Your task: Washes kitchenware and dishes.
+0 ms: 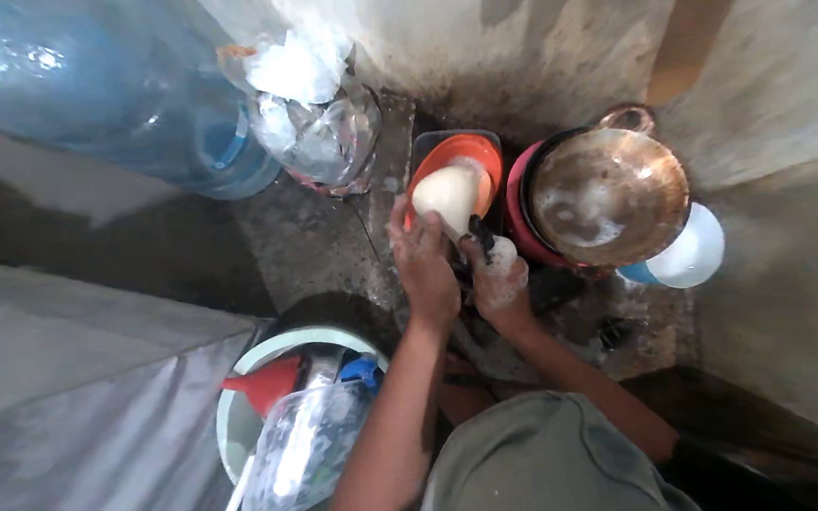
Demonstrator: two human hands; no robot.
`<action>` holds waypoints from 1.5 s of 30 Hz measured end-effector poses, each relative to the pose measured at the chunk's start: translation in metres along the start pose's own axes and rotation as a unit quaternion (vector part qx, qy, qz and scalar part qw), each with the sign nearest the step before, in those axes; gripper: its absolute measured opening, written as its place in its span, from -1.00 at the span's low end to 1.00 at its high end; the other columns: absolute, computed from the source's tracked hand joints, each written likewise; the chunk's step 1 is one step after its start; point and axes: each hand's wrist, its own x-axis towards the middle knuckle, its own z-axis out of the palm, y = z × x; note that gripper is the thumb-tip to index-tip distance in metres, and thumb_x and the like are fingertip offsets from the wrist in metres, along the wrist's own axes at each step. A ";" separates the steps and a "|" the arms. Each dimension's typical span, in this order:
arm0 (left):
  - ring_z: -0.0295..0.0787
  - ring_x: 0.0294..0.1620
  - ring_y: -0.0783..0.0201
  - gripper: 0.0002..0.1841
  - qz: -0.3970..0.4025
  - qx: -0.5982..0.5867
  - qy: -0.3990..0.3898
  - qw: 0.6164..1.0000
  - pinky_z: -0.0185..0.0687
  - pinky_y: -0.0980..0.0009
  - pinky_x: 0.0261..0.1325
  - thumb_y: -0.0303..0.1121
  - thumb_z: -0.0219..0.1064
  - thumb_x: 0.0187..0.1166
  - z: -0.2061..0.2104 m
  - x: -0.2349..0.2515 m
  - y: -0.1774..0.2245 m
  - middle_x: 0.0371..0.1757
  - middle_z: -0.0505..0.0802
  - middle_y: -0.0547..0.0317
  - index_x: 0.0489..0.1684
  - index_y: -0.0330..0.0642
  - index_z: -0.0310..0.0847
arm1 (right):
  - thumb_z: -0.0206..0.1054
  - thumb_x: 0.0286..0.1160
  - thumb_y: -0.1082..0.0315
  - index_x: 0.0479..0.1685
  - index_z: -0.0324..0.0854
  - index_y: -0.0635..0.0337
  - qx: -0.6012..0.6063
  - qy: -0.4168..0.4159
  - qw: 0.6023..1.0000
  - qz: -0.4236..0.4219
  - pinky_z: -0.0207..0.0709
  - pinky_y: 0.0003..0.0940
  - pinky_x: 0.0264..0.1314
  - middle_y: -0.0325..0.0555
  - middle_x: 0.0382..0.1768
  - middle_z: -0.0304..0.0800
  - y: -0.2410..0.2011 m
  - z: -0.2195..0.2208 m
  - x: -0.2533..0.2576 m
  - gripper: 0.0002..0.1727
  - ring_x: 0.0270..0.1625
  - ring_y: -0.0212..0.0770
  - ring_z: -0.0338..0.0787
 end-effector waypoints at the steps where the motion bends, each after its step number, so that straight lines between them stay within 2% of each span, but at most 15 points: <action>1: 0.72 0.22 0.26 -0.50 -0.021 -0.044 -0.012 0.999 0.72 0.25 0.20 -0.24 -0.07 0.86 -0.002 0.002 -0.001 0.44 0.65 0.13 0.79 0.15 0.13 | 0.31 0.68 -0.04 0.02 0.73 0.21 -0.010 -0.018 1.000 -0.018 0.76 -0.06 -0.27 -0.01 -0.32 0.83 0.005 -0.004 0.003 -0.56 -0.37 -0.13 0.83; 4: 0.70 0.27 0.31 -0.48 -0.058 -0.103 -0.019 0.993 0.66 0.25 0.27 -0.16 -0.38 0.90 -0.008 0.007 0.000 0.42 0.70 0.25 0.65 0.14 0.38 | 0.26 0.68 -0.10 -0.06 0.77 0.21 -0.050 -0.078 0.991 -0.097 0.76 -0.11 -0.25 -0.07 -0.39 0.83 0.021 -0.016 0.004 -0.51 -0.37 -0.20 0.83; 7: 0.67 -0.40 0.51 -0.37 -0.097 -0.142 -0.005 0.985 0.65 0.53 -0.31 0.20 -0.41 0.84 -0.009 0.010 0.002 -0.30 0.75 0.43 0.17 0.18 0.65 | 0.24 0.67 -0.13 0.00 0.76 0.25 -0.038 -0.046 0.988 -0.141 0.75 -0.08 -0.22 -0.06 -0.36 0.86 0.028 -0.014 0.003 -0.46 -0.31 -0.19 0.85; 10: 0.42 -0.65 0.56 -0.35 -0.121 -0.243 -0.069 0.960 0.40 0.66 -0.55 0.32 -0.30 0.78 -0.021 0.014 -0.004 -0.58 0.53 0.46 -0.07 0.11 0.67 | 0.30 0.71 0.13 0.36 0.51 0.33 0.024 0.018 0.995 -0.098 0.76 -0.18 0.01 0.11 -0.02 0.81 -0.004 -0.012 -0.004 -0.53 -0.06 -0.13 0.85; 12: 0.51 -0.57 0.57 -0.47 -0.129 -0.289 -0.109 0.942 0.47 0.66 -0.51 0.20 -0.21 0.79 -0.030 0.013 -0.014 -0.49 0.62 0.45 -0.12 0.14 0.65 | 0.26 0.74 0.30 0.44 0.41 0.38 0.035 -0.012 0.999 -0.011 0.60 -0.24 0.29 0.20 0.17 0.72 -0.055 -0.021 -0.013 -0.57 0.14 -0.09 0.76; 15: 0.81 -0.17 0.48 -0.58 -0.111 -0.299 -0.114 0.941 0.78 0.45 -0.12 0.03 -0.12 0.79 -0.034 0.008 -0.027 -0.17 0.85 0.36 -0.03 0.13 0.70 | 0.26 0.71 0.02 0.30 0.58 0.32 -0.009 0.013 0.985 -0.173 0.77 -0.02 0.09 0.15 0.07 0.81 -0.020 0.015 0.017 -0.49 0.06 -0.04 0.87; 17: 0.80 -0.06 0.51 -0.60 -0.078 -0.276 -0.108 0.952 0.78 0.42 0.00 0.05 -0.09 0.84 -0.040 0.009 -0.042 -0.08 0.85 0.40 0.07 0.18 0.69 | 0.20 0.71 -0.04 0.32 0.62 0.22 0.008 -0.078 0.980 -0.182 0.66 0.02 0.33 0.13 0.29 0.70 -0.015 0.030 0.010 -0.48 0.31 -0.02 0.74; 20: 0.78 -0.20 0.58 -0.57 -0.051 -0.265 -0.049 0.962 0.74 0.57 -0.12 0.09 -0.10 0.86 -0.053 0.014 -0.041 -0.20 0.83 0.43 0.03 0.13 0.68 | 0.28 0.65 0.16 0.27 0.66 0.17 0.032 -0.169 0.965 -0.197 0.70 -0.16 0.21 0.00 0.16 0.77 -0.001 0.031 -0.023 -0.63 0.18 -0.17 0.78; 24: 0.79 -0.28 0.46 -0.56 -0.158 -0.354 -0.035 0.921 0.72 0.59 -0.29 0.09 -0.11 0.84 -0.063 0.019 -0.028 -0.18 0.81 0.28 -0.05 0.02 0.62 | 0.34 0.43 0.57 0.13 0.80 0.26 0.023 -0.219 0.917 -0.333 0.59 -0.20 0.53 0.08 0.30 0.77 0.022 0.032 -0.012 -0.69 0.42 -0.08 0.72; 27: 0.73 -0.41 0.47 -0.57 -0.138 -0.303 0.041 0.942 0.70 0.49 -0.37 0.02 -0.11 0.81 -0.053 0.005 -0.029 -0.38 0.78 0.33 -0.22 0.06 0.66 | 0.39 0.41 0.60 0.01 0.83 0.25 -0.058 -0.203 0.911 -0.355 0.56 -0.09 0.55 0.09 0.27 0.76 0.013 0.028 -0.009 -0.75 0.44 0.03 0.68; 29: 0.77 -0.28 0.40 -0.50 -0.111 -0.278 0.063 0.952 0.74 0.34 -0.22 0.07 -0.22 0.80 -0.047 -0.001 -0.026 -0.33 0.79 0.30 -0.21 0.07 0.64 | 0.37 0.48 0.55 0.04 0.81 0.25 -0.087 -0.179 0.919 -0.341 0.53 -0.05 0.59 0.10 0.32 0.75 0.002 0.028 -0.008 -0.77 0.50 0.05 0.65; 32: 0.79 -0.28 0.44 -0.42 -0.067 -0.269 0.032 0.960 0.76 0.39 -0.22 0.18 -0.28 0.79 -0.045 -0.003 -0.022 -0.31 0.82 0.34 -0.19 0.09 0.66 | 0.34 0.60 0.24 0.09 0.80 0.21 -0.170 -0.124 0.936 -0.282 0.72 -0.04 0.27 0.08 0.17 0.84 -0.011 0.049 0.005 -0.71 0.28 0.01 0.81; 35: 0.73 -0.40 0.56 -0.56 -0.054 -0.268 -0.014 0.962 0.71 0.52 -0.34 0.18 -0.09 0.69 -0.052 -0.002 -0.026 -0.41 0.76 0.46 -0.22 0.21 0.67 | 0.31 0.65 0.11 0.27 0.70 0.28 -0.165 -0.160 0.954 -0.194 0.68 0.12 0.26 0.21 0.14 0.83 -0.023 0.055 0.004 -0.56 0.21 0.13 0.84; 40: 0.80 0.21 0.29 -0.38 -0.069 -0.313 -0.097 0.942 0.75 0.21 0.21 0.30 -0.15 0.66 -0.065 0.000 -0.034 0.16 0.86 0.23 0.20 0.13 0.70 | 0.42 0.49 0.18 0.05 0.77 0.28 -0.152 -0.251 0.929 -0.223 0.66 0.14 0.21 0.18 -0.03 0.85 -0.020 0.057 0.011 -0.65 0.10 0.12 0.83; 45: 0.83 -0.06 0.46 -0.48 0.002 -0.263 -0.039 0.964 0.78 0.42 -0.01 0.04 -0.26 0.81 -0.042 -0.003 -0.015 -0.15 0.88 0.36 -0.11 0.13 0.71 | 0.47 0.45 0.21 0.15 0.71 0.33 -0.053 -0.130 0.973 -0.183 0.70 0.10 0.09 0.18 -0.08 0.84 -0.026 0.055 0.002 -0.59 0.03 0.07 0.84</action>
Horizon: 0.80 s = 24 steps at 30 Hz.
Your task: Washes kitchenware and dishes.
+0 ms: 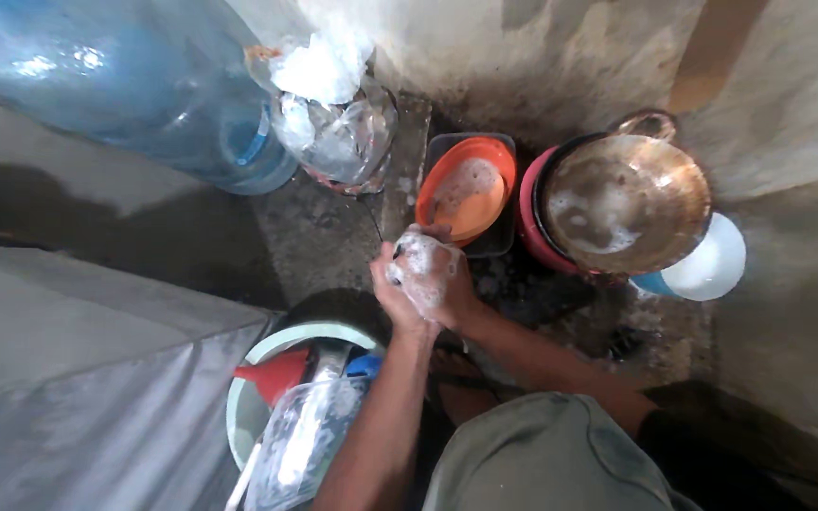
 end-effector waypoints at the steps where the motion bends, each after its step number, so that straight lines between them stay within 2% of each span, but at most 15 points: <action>1: 0.82 -0.12 0.51 -0.51 0.024 0.029 0.021 0.999 0.78 0.46 -0.05 -0.02 -0.26 0.81 0.006 -0.002 -0.001 -0.20 0.86 0.42 -0.17 0.16 0.69 | 0.45 0.46 0.20 0.11 0.74 0.33 -0.010 0.038 0.999 0.003 0.69 0.13 0.05 0.18 -0.10 0.86 0.000 -0.001 -0.001 -0.61 0.01 0.08 0.86; 3: 0.78 -0.08 0.58 -0.55 0.059 0.104 0.038 0.992 0.76 0.50 -0.01 -0.11 -0.29 0.81 0.010 -0.004 -0.004 -0.13 0.83 0.49 0.01 0.17 0.65 | 0.41 0.49 0.14 -0.01 0.83 0.26 -0.068 0.073 0.995 0.005 0.70 0.14 0.01 0.13 -0.12 0.91 -0.002 -0.008 -0.003 -0.65 0.00 0.09 0.89; 4: 0.77 0.01 0.57 -0.53 0.072 0.127 0.030 0.989 0.75 0.48 0.08 -0.14 -0.30 0.81 0.008 -0.005 -0.005 -0.02 0.83 0.46 0.16 0.12 0.63 | 0.38 0.54 0.21 0.09 0.80 0.30 -0.084 0.038 0.995 0.021 0.68 0.14 0.16 0.19 0.01 0.90 -0.011 -0.018 -0.009 -0.65 0.11 0.14 0.87; 5: 0.76 0.05 0.56 -0.52 0.082 0.139 0.019 0.987 0.73 0.48 0.12 -0.16 -0.31 0.81 0.007 -0.005 -0.007 0.03 0.82 0.44 0.25 0.07 0.61 | 0.35 0.62 0.34 0.27 0.68 0.44 -0.059 -0.033 0.996 0.059 0.51 0.14 0.46 0.35 0.22 0.77 -0.025 -0.034 -0.017 -0.62 0.32 0.25 0.74; 6: 0.77 0.05 0.57 -0.51 0.085 0.133 0.007 0.987 0.74 0.49 0.12 -0.15 -0.31 0.81 0.006 -0.004 -0.008 0.04 0.83 0.45 0.25 0.08 0.62 | 0.34 0.62 0.41 0.30 0.63 0.52 -0.034 -0.055 0.996 0.068 0.43 0.09 0.56 0.41 0.28 0.72 -0.028 -0.040 -0.021 -0.61 0.38 0.27 0.68; 7: 0.78 0.06 0.56 -0.52 0.078 0.111 -0.011 0.991 0.74 0.48 0.12 -0.12 -0.29 0.80 0.006 -0.004 -0.009 0.03 0.85 0.47 0.19 0.12 0.66 | 0.38 0.57 0.39 0.22 0.67 0.52 -0.008 -0.030 0.999 0.043 0.49 0.00 0.50 0.38 0.19 0.76 -0.019 -0.036 -0.023 -0.62 0.31 0.19 0.73; 8: 0.79 0.08 0.53 -0.52 0.060 0.082 -0.036 0.994 0.75 0.45 0.15 -0.07 -0.25 0.79 0.006 -0.003 -0.009 0.03 0.87 0.46 0.13 0.16 0.70 | 0.45 0.42 0.29 -0.03 0.78 0.41 0.014 0.049 0.998 -0.021 0.68 -0.12 0.21 0.20 -0.08 0.88 0.000 -0.022 -0.019 -0.68 0.05 0.00 0.86; 9: 0.79 0.16 0.46 -0.50 0.037 0.050 -0.069 0.996 0.74 0.38 0.23 -0.02 -0.26 0.79 0.003 0.000 -0.009 0.09 0.87 0.39 0.12 0.15 0.71 | 0.47 0.37 0.23 -0.15 0.80 0.33 0.040 0.083 0.994 -0.058 0.72 -0.22 0.05 0.08 -0.21 0.88 0.009 -0.014 -0.018 -0.70 -0.08 -0.14 0.87; 10: 0.78 0.25 0.37 -0.45 0.009 0.011 -0.107 0.994 0.71 0.30 0.33 0.03 -0.25 0.80 -0.002 0.003 -0.010 0.16 0.87 0.29 0.18 0.08 0.72 | 0.45 0.42 0.23 -0.10 0.79 0.33 0.052 0.061 0.995 -0.053 0.70 -0.27 0.10 0.07 -0.16 0.89 0.005 -0.017 -0.024 -0.70 -0.05 -0.18 0.86; 12: 0.78 0.29 0.25 -0.44 -0.053 -0.082 -0.137 0.986 0.70 0.20 0.38 0.13 -0.12 0.75 -0.015 0.009 -0.013 0.19 0.86 0.15 0.21 -0.02 0.72 | 0.46 0.50 0.40 0.25 0.66 0.45 0.060 -0.055 0.996 0.041 0.55 -0.31 0.41 0.20 0.18 0.80 -0.020 -0.037 -0.045 -0.61 0.22 -0.12 0.77; 14: 0.82 0.13 0.31 -0.51 -0.052 -0.090 -0.108 0.989 0.76 0.24 0.22 0.12 -0.07 0.73 -0.016 0.007 -0.014 0.02 0.88 0.22 0.01 0.05 0.74 | 0.49 0.42 0.49 0.30 0.62 0.50 0.029 -0.075 0.995 0.053 0.52 -0.28 0.46 0.27 0.25 0.76 -0.030 -0.045 -0.047 -0.54 0.29 -0.01 0.74; 16: 0.82 -0.01 0.41 -0.53 -0.020 -0.043 -0.055 0.997 0.78 0.32 0.08 0.07 -0.16 0.76 -0.008 0.003 -0.009 -0.13 0.87 0.34 -0.14 0.14 0.71 | 0.41 0.53 0.47 0.44 0.53 0.52 -0.017 -0.112 0.992 0.055 0.38 -0.21 0.64 0.32 0.43 0.65 -0.038 -0.055 -0.039 -0.50 0.48 0.12 0.64; 18: 0.83 -0.12 0.46 -0.49 0.016 -0.018 -0.014 1.000 0.80 0.39 -0.03 -0.03 -0.27 0.80 0.009 0.000 -0.003 -0.22 0.87 0.37 -0.21 0.12 0.71 | 0.37 0.58 0.43 0.40 0.58 0.51 -0.045 -0.109 0.992 0.048 0.37 -0.11 0.64 0.34 0.40 0.67 -0.048 -0.064 -0.028 -0.55 0.46 0.18 0.65; 21: 0.80 0.07 0.48 -0.46 0.063 0.020 -0.028 0.997 0.75 0.43 0.12 -0.11 -0.33 0.80 0.016 0.000 -0.004 0.00 0.86 0.35 0.12 0.03 0.70 | 0.41 0.55 0.39 0.24 0.68 0.49 -0.039 -0.036 0.998 0.026 0.49 0.00 0.49 0.34 0.22 0.78 -0.043 -0.055 -0.018 -0.62 0.29 0.21 0.76; 24: 0.73 0.26 0.47 -0.44 0.060 0.001 -0.076 0.995 0.70 0.43 0.28 -0.03 -0.33 0.81 0.007 -0.001 -0.008 0.22 0.82 0.35 0.33 0.05 0.63 | 0.35 0.62 0.38 0.36 0.62 0.43 -0.022 -0.121 0.987 0.100 0.53 -0.14 0.47 0.27 0.30 0.75 -0.038 -0.046 -0.034 -0.59 0.29 0.10 0.75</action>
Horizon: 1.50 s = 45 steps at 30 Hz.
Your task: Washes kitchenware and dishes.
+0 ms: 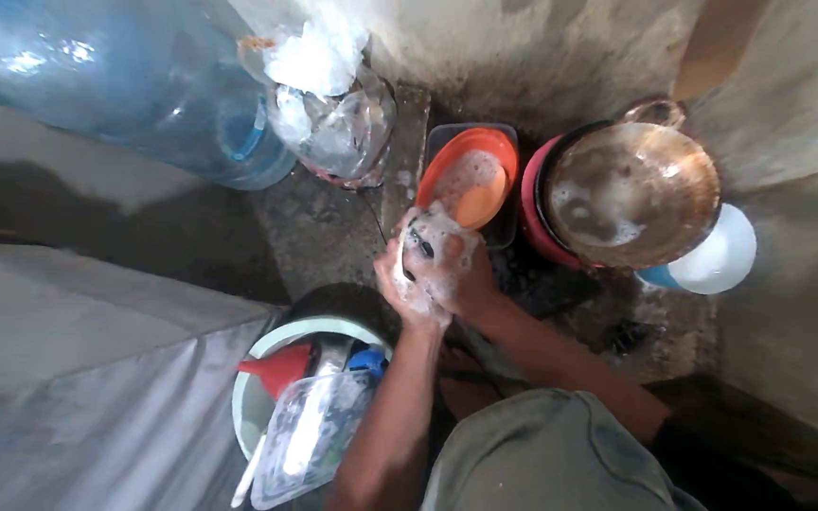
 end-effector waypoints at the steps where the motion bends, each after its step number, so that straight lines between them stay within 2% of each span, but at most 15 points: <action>1: 0.73 0.28 0.43 -0.44 -0.022 -0.029 -0.033 0.999 0.70 0.38 0.30 0.06 -0.28 0.78 -0.007 0.001 0.000 0.23 0.83 0.34 0.32 0.09 0.64 | 0.35 0.63 0.32 0.40 0.61 0.36 -0.006 -0.049 0.998 0.029 0.59 -0.27 0.39 0.17 0.29 0.77 0.001 0.003 -0.009 -0.57 0.25 -0.02 0.79; 5: 0.84 0.07 0.06 -0.47 -0.084 -0.080 -0.128 0.985 0.76 0.07 0.19 0.09 0.08 0.60 -0.023 0.021 0.006 0.01 0.87 0.01 0.19 -0.14 0.70 | 0.49 0.41 0.16 0.17 0.72 0.28 0.045 0.090 0.987 -0.126 0.69 -0.10 0.11 0.07 -0.04 0.84 0.036 0.023 0.009 -0.55 0.03 -0.11 0.83; 8: 0.65 -0.41 0.34 -0.58 -0.088 -0.081 -0.103 0.987 0.65 0.37 -0.24 0.06 0.01 0.59 -0.020 0.028 0.022 -0.41 0.70 0.28 -0.06 -0.04 0.65 | 0.47 0.27 0.10 -0.13 0.81 0.20 -0.011 0.228 0.943 -0.242 0.67 -0.04 -0.21 -0.02 -0.29 0.87 0.058 0.035 0.018 -0.64 -0.22 -0.09 0.85; 10: 0.45 -0.64 0.51 -0.58 -0.099 -0.083 -0.062 0.990 0.39 0.64 -0.58 0.07 -0.12 0.67 -0.009 0.023 0.033 -0.55 0.58 0.39 -0.24 0.06 0.59 | 0.41 0.35 0.15 -0.17 0.79 0.25 0.013 0.260 0.940 -0.220 0.73 -0.10 -0.11 0.01 -0.28 0.86 0.069 0.040 0.016 -0.68 -0.17 -0.11 0.86; 14: 0.43 -0.69 0.53 -0.55 -0.094 -0.112 -0.052 0.988 0.35 0.67 -0.62 0.02 -0.18 0.70 -0.005 0.022 0.041 -0.62 0.54 0.38 -0.42 0.04 0.54 | 0.32 0.56 0.25 0.18 0.66 0.41 0.118 0.192 0.965 -0.135 0.70 -0.18 0.14 0.12 -0.04 0.81 0.059 0.040 0.017 -0.61 0.03 -0.15 0.81; 17: 0.54 -0.58 0.39 -0.52 -0.044 -0.104 -0.039 0.993 0.50 0.50 -0.46 -0.06 -0.26 0.71 -0.011 0.039 0.038 -0.59 0.59 0.30 -0.41 -0.06 0.54 | 0.23 0.64 -0.14 0.13 0.66 0.22 0.126 0.140 0.978 -0.085 0.73 -0.15 -0.25 -0.04 -0.27 0.81 0.038 0.028 0.030 -0.45 -0.28 -0.20 0.82; 21: 0.80 0.04 0.26 -0.30 -0.037 0.104 -0.016 0.994 0.72 0.30 0.17 -0.01 -0.50 0.82 -0.006 0.035 0.038 -0.02 0.87 0.14 0.39 -0.13 0.59 | 0.27 0.69 -0.09 0.25 0.66 0.21 0.068 0.120 0.990 -0.028 0.70 0.13 -0.19 0.15 -0.26 0.81 0.014 0.001 0.021 -0.48 -0.24 0.12 0.83; 23: 0.82 0.06 0.48 -0.25 -0.065 0.182 0.040 0.980 0.75 0.51 0.08 0.32 -0.43 0.78 0.011 0.017 0.033 0.12 0.88 0.37 0.58 0.13 0.49 | 0.23 0.67 -0.14 -0.04 0.81 0.17 0.012 0.185 0.982 -0.031 0.68 0.17 -0.20 0.03 -0.36 0.86 0.025 0.006 0.041 -0.48 -0.25 0.04 0.87; 26: 0.77 0.12 0.44 -0.49 -0.051 0.259 0.141 0.954 0.75 0.35 0.18 0.16 -0.01 0.81 0.012 0.000 0.011 0.14 0.82 0.32 0.45 0.05 0.53 | 0.23 0.68 -0.08 -0.14 0.85 0.16 0.005 0.171 0.983 -0.064 0.71 0.12 -0.04 -0.01 -0.31 0.89 0.033 0.006 0.052 -0.52 -0.16 -0.05 0.89; 28: 0.74 0.14 0.50 -0.48 -0.092 0.290 0.146 0.941 0.74 0.36 0.23 0.17 -0.12 0.84 0.006 -0.005 0.008 0.14 0.80 0.36 0.45 0.08 0.49 | 0.20 0.72 -0.11 -0.15 0.82 0.13 0.028 0.074 0.994 -0.069 0.72 0.04 -0.10 -0.05 -0.35 0.85 0.031 -0.009 0.051 -0.51 -0.23 -0.12 0.84; 31: 0.77 -0.20 0.53 -0.46 -0.213 0.287 0.079 0.931 0.76 0.47 -0.15 0.20 -0.29 0.84 -0.007 -0.003 0.018 -0.14 0.84 0.45 0.19 0.18 0.59 | 0.27 0.65 -0.16 -0.05 0.73 0.15 0.121 -0.101 0.987 -0.036 0.65 -0.20 -0.43 -0.10 -0.45 0.74 0.034 -0.036 0.053 -0.50 -0.48 -0.23 0.72; 33: 0.83 -0.09 0.43 -0.40 -0.244 0.284 0.029 0.927 0.82 0.36 -0.07 0.23 -0.23 0.82 -0.010 0.003 0.032 -0.02 0.88 0.34 0.33 0.11 0.63 | 0.30 0.68 0.05 0.14 0.65 0.19 0.214 -0.168 0.962 -0.017 0.57 -0.45 -0.56 -0.13 -0.43 0.71 0.037 -0.038 0.048 -0.62 -0.55 -0.35 0.64; 37: 0.85 -0.19 0.40 -0.55 -0.198 0.295 0.124 0.927 0.83 0.38 -0.09 0.06 0.04 0.82 0.015 0.019 0.040 -0.22 0.88 0.25 0.12 -0.13 0.64 | 0.16 0.76 0.43 0.32 0.52 0.30 0.306 -0.146 0.940 0.049 0.59 -0.62 -0.28 -0.14 -0.25 0.68 0.021 -0.030 0.010 -0.72 -0.36 -0.49 0.63; 40: 0.84 -0.40 0.26 -0.51 -0.189 0.218 0.148 0.946 0.84 0.29 -0.25 0.07 -0.05 0.85 0.021 0.030 0.038 -0.47 0.81 0.17 -0.14 -0.17 0.60 | 0.20 0.72 0.05 -0.04 0.64 0.19 0.310 -0.149 0.939 -0.021 0.59 -0.53 -0.57 -0.26 -0.55 0.65 0.058 -0.005 0.018 -0.65 -0.61 -0.46 0.62; 45: 0.23 -0.79 0.52 -0.45 -0.264 0.099 0.147 0.948 0.26 0.61 -0.67 0.18 -0.23 0.86 0.032 0.045 0.041 -0.76 0.33 0.49 -0.58 0.12 0.30 | 0.31 0.62 0.13 -0.06 0.78 0.33 0.070 0.211 0.953 -0.208 0.72 -0.48 -0.23 -0.07 -0.40 0.85 0.081 0.027 -0.001 -0.63 -0.35 -0.40 0.82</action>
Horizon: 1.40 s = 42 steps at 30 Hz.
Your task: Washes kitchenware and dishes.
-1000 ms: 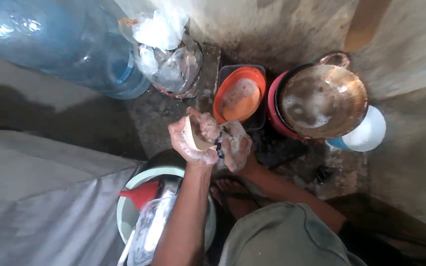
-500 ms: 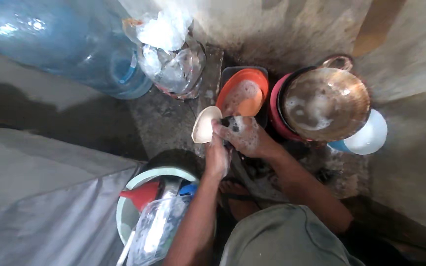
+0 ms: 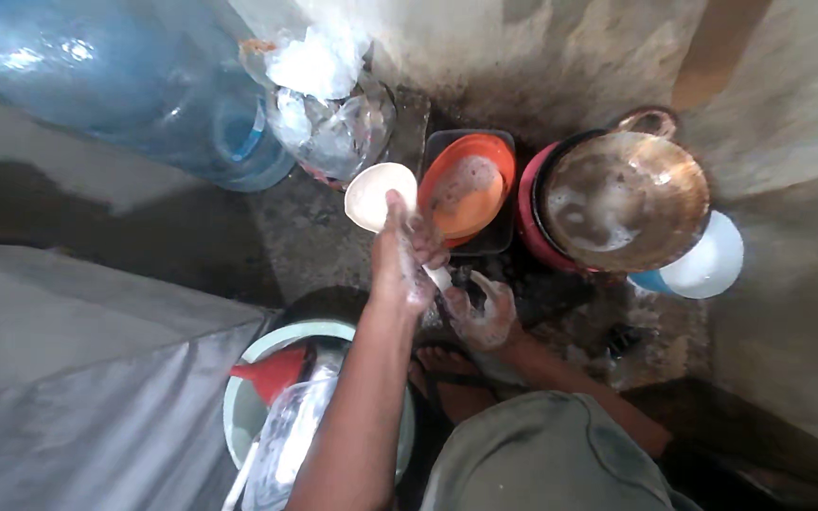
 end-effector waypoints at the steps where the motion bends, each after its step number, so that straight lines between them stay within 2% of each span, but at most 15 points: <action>1: 0.15 -0.83 0.55 -0.44 -0.014 -0.015 -0.020 1.000 0.12 0.64 -0.73 0.17 -0.25 0.86 -0.001 0.002 0.002 -0.78 0.30 0.51 -0.61 0.14 0.28 | 0.30 0.63 0.14 -0.15 0.77 0.32 -0.041 0.040 0.996 -0.069 0.72 -0.46 -0.28 -0.05 -0.45 0.83 0.010 0.002 -0.002 -0.64 -0.39 -0.35 0.82; 4: 0.14 -0.86 0.56 -0.44 -0.047 -0.022 -0.063 0.997 0.10 0.66 -0.77 0.12 -0.31 0.88 -0.011 0.007 0.006 -0.80 0.31 0.51 -0.60 0.13 0.30 | 0.22 0.66 0.08 -0.25 0.77 0.28 -0.131 0.009 0.978 -0.164 0.71 -0.32 -0.29 -0.03 -0.50 0.81 0.036 -0.013 -0.004 -0.58 -0.42 -0.20 0.82; 7: 0.13 -0.84 0.56 -0.52 -0.065 0.049 -0.053 0.995 0.10 0.67 -0.76 0.07 -0.24 0.90 -0.022 0.003 0.005 -0.76 0.31 0.51 -0.46 0.11 0.36 | 0.20 0.68 0.07 -0.30 0.76 0.29 -0.142 0.046 0.988 -0.043 0.66 -0.30 -0.43 -0.05 -0.55 0.78 0.030 -0.026 0.003 -0.56 -0.50 -0.21 0.79; 11: 0.22 -0.75 0.58 -0.79 -0.065 0.086 -0.080 0.991 0.20 0.70 -0.66 -0.34 -0.02 0.75 -0.037 -0.002 -0.013 -0.66 0.39 0.49 -0.20 0.04 0.55 | -0.17 0.84 -0.16 0.38 0.54 0.25 0.134 0.059 0.975 0.166 0.65 -0.51 0.25 -0.30 0.05 0.76 0.021 -0.041 0.016 -0.33 0.12 -0.61 0.72; 14: 0.35 -0.65 0.51 -0.75 -0.069 0.117 -0.101 0.986 0.32 0.62 -0.55 -0.37 -0.02 0.71 -0.043 -0.008 -0.028 -0.57 0.49 0.40 -0.41 0.03 0.48 | -0.07 0.73 0.13 0.46 0.46 0.18 0.228 0.060 0.959 0.156 0.64 -0.43 0.31 -0.31 0.12 0.73 0.021 -0.043 0.036 -0.51 0.17 -0.53 0.71; 17: 0.52 -0.57 0.46 -0.67 -0.067 0.239 -0.068 0.966 0.52 0.57 -0.50 -0.17 -0.06 0.90 -0.036 -0.023 -0.035 -0.48 0.63 0.32 -0.09 -0.08 0.62 | 0.18 0.62 0.37 0.40 0.55 0.36 0.076 0.021 0.996 0.051 0.57 -0.37 0.46 0.00 0.35 0.65 0.002 -0.053 0.060 -0.58 0.39 -0.31 0.65; 19: 0.52 -0.59 0.43 -0.67 -0.062 0.360 -0.067 0.929 0.54 0.51 -0.51 -0.18 -0.04 0.91 -0.031 -0.030 -0.037 -0.52 0.63 0.27 -0.07 -0.15 0.60 | 0.34 0.50 0.34 0.14 0.68 0.47 -0.037 0.010 0.992 -0.117 0.52 -0.26 0.53 0.26 0.31 0.65 0.002 -0.054 0.069 -0.64 0.45 -0.03 0.63; 21: 0.52 -0.51 0.34 -0.75 -0.056 0.511 -0.080 0.854 0.52 0.40 -0.42 -0.29 0.05 0.87 -0.028 -0.037 -0.035 -0.43 0.64 0.14 0.00 -0.23 0.61 | 0.42 0.41 0.23 -0.02 0.77 0.31 -0.111 -0.048 0.959 -0.255 0.51 -0.08 0.55 0.25 0.25 0.69 0.008 -0.053 0.074 -0.68 0.42 0.12 0.64; 23: 0.70 -0.25 0.11 -0.73 -0.057 0.679 -0.087 0.727 0.64 0.13 -0.10 -0.31 0.17 0.80 -0.017 -0.045 -0.025 -0.24 0.77 -0.08 -0.05 -0.35 0.71 | 0.34 0.40 0.12 0.04 0.83 0.02 -0.197 -0.164 0.909 -0.328 0.29 0.17 0.66 0.03 0.38 0.73 0.010 -0.053 0.077 -0.67 0.54 0.19 0.56; 25: 0.80 0.02 -0.07 -0.70 -0.059 0.758 -0.088 0.644 0.66 -0.10 0.17 -0.25 0.20 0.76 -0.012 -0.045 -0.021 -0.09 0.84 -0.17 -0.08 -0.32 0.77 | 0.23 0.53 0.14 0.20 0.81 0.01 -0.216 -0.286 0.880 -0.311 0.19 0.11 0.77 -0.10 0.50 0.69 0.010 -0.056 0.080 -0.61 0.67 0.10 0.48; 29: 0.84 -0.15 -0.05 -0.74 0.037 0.765 -0.057 0.641 0.74 -0.11 -0.01 -0.25 0.29 0.69 -0.028 -0.040 -0.018 -0.25 0.85 -0.09 -0.24 -0.26 0.77 | 0.08 0.75 0.13 0.39 0.69 0.14 -0.207 -0.390 0.862 -0.247 0.53 -0.09 0.56 0.01 0.41 0.74 0.016 -0.072 0.093 -0.54 0.52 -0.03 0.67; 32: 0.84 0.06 -0.14 -0.69 0.073 0.785 -0.056 0.612 0.71 -0.17 0.18 -0.29 0.25 0.73 -0.039 -0.039 -0.014 0.04 0.85 -0.19 0.26 -0.27 0.69 | 0.17 0.70 0.29 0.39 0.66 0.13 -0.272 -0.385 0.863 -0.184 0.67 0.05 0.35 0.05 0.33 0.77 0.013 -0.083 0.102 -0.62 0.34 0.04 0.80; 36: 0.86 -0.11 -0.20 -0.57 0.061 0.865 -0.017 0.497 0.69 -0.19 -0.11 -0.07 0.09 0.84 -0.038 -0.043 -0.018 -0.17 0.89 -0.12 0.62 0.15 0.51 | 0.24 0.63 0.28 0.34 0.72 0.16 -0.244 -0.291 0.905 -0.190 0.71 -0.02 0.32 0.07 0.33 0.78 0.015 -0.081 0.083 -0.62 0.33 0.01 0.82; 39: 0.82 0.04 -0.18 -0.72 0.016 0.877 -0.033 0.479 0.65 -0.18 0.05 -0.17 0.22 0.74 -0.027 -0.048 -0.021 -0.05 0.87 -0.13 0.02 -0.10 0.82 | 0.26 0.63 0.19 0.30 0.75 0.19 -0.175 -0.262 0.928 -0.198 0.54 -0.11 0.59 0.02 0.36 0.79 0.006 -0.058 0.052 -0.60 0.48 -0.05 0.72; 42: 0.76 0.17 -0.16 -0.75 -0.028 0.880 -0.045 0.471 0.64 -0.13 0.19 -0.25 0.30 0.68 -0.021 -0.048 -0.024 0.10 0.83 -0.14 -0.22 -0.22 0.84 | 0.03 0.73 0.10 0.52 0.59 0.19 -0.230 -0.354 0.885 -0.197 -0.01 0.01 0.91 0.05 0.60 0.57 0.006 -0.054 0.043 -0.45 0.77 -0.01 0.38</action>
